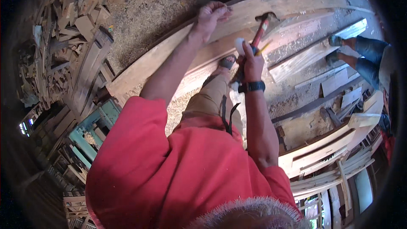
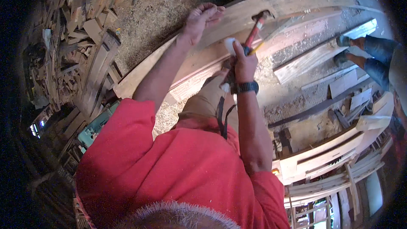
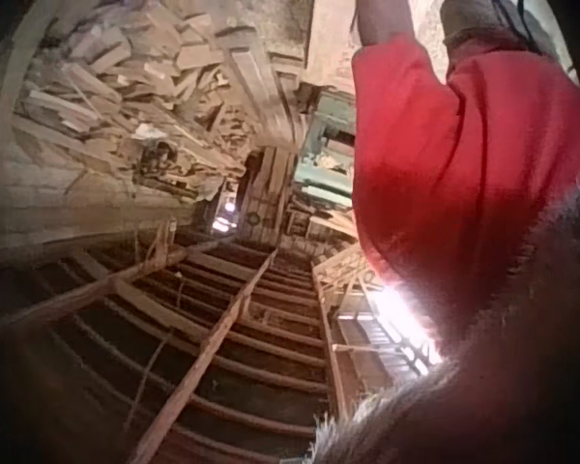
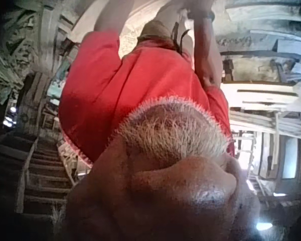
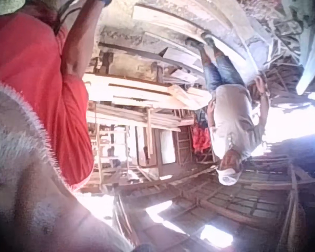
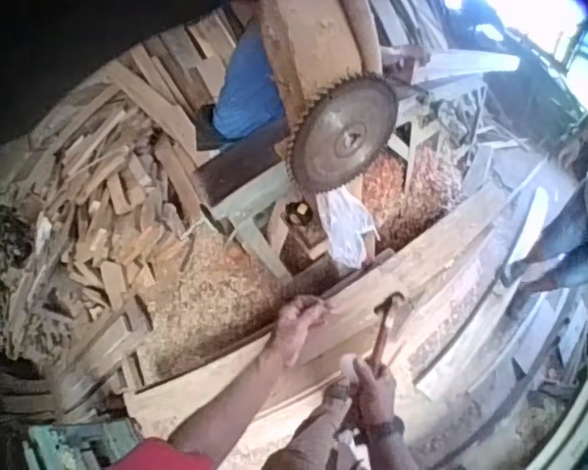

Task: The person places a curved wooden strip onto boards, traces its outline using a pencil, taps the wood with a hammer, and marks measurements across multiple wooden pieces by hand.

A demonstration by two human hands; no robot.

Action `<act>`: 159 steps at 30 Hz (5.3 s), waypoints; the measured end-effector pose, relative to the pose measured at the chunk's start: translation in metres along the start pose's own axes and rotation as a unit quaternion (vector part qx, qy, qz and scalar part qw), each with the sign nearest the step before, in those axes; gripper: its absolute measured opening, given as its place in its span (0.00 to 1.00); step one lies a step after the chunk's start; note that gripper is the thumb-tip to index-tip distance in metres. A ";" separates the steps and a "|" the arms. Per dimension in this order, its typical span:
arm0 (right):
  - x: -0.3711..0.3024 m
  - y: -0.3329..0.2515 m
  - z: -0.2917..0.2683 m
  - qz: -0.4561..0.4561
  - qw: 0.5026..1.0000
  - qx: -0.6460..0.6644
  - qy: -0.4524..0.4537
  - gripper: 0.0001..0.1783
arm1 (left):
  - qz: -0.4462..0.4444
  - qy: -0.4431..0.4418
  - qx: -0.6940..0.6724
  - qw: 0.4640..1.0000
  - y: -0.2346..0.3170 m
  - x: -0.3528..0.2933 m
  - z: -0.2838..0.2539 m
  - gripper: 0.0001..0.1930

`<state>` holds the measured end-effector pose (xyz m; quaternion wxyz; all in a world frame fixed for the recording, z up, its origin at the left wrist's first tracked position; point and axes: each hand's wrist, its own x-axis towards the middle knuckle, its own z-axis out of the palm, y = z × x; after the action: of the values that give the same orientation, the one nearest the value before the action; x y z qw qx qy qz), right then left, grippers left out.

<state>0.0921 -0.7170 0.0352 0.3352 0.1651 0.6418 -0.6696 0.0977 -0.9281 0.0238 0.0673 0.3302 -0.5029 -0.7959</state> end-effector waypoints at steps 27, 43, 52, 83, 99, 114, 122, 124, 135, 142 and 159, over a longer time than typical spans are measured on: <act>-0.044 0.057 -0.030 0.094 0.993 -0.051 0.054 0.20 | 0.278 0.326 -0.191 0.883 0.025 0.208 0.013 0.11; -0.052 0.069 -0.087 0.123 0.989 -0.080 0.004 0.13 | 0.121 0.235 -0.050 0.963 -0.078 -0.010 -0.027 0.07; -0.045 0.086 -0.095 0.142 0.983 -0.115 0.029 0.14 | -0.022 0.050 0.333 0.941 -0.178 -0.133 -0.080 0.09; -0.005 0.117 -0.063 0.175 0.922 -0.346 0.008 0.27 | 0.553 0.236 0.354 0.716 0.276 0.064 0.072 0.25; 0.012 0.141 -0.072 0.284 0.937 -0.144 0.142 0.23 | 0.556 0.267 0.417 0.667 0.294 0.084 0.086 0.28; -0.021 0.148 -0.098 0.279 0.933 -0.193 0.121 0.16 | 0.386 0.222 0.329 0.833 0.301 0.022 0.123 0.18; -0.028 0.190 -0.152 0.294 0.947 -0.078 0.099 0.15 | 0.481 0.116 0.298 0.817 0.307 0.063 0.090 0.17; -0.035 0.183 -0.157 0.295 0.947 -0.080 0.099 0.15 | 0.497 0.157 0.328 0.788 0.309 0.054 0.086 0.18; -0.097 0.184 -0.209 0.347 0.926 -0.079 0.121 0.14 | 0.512 0.212 0.272 0.787 0.266 0.082 0.039 0.15; -0.109 0.170 -0.212 0.342 0.931 -0.085 0.092 0.16 | 0.440 0.143 0.488 0.740 0.117 0.158 -0.059 0.19; -0.094 0.149 -0.199 0.315 0.939 -0.118 0.071 0.18 | 0.337 0.190 0.436 0.813 0.145 0.146 -0.089 0.24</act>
<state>0.2167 -0.4941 -0.0394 0.5000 0.3650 0.6534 -0.4358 0.0051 -1.1299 0.0544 0.2747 0.2789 -0.8542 -0.3422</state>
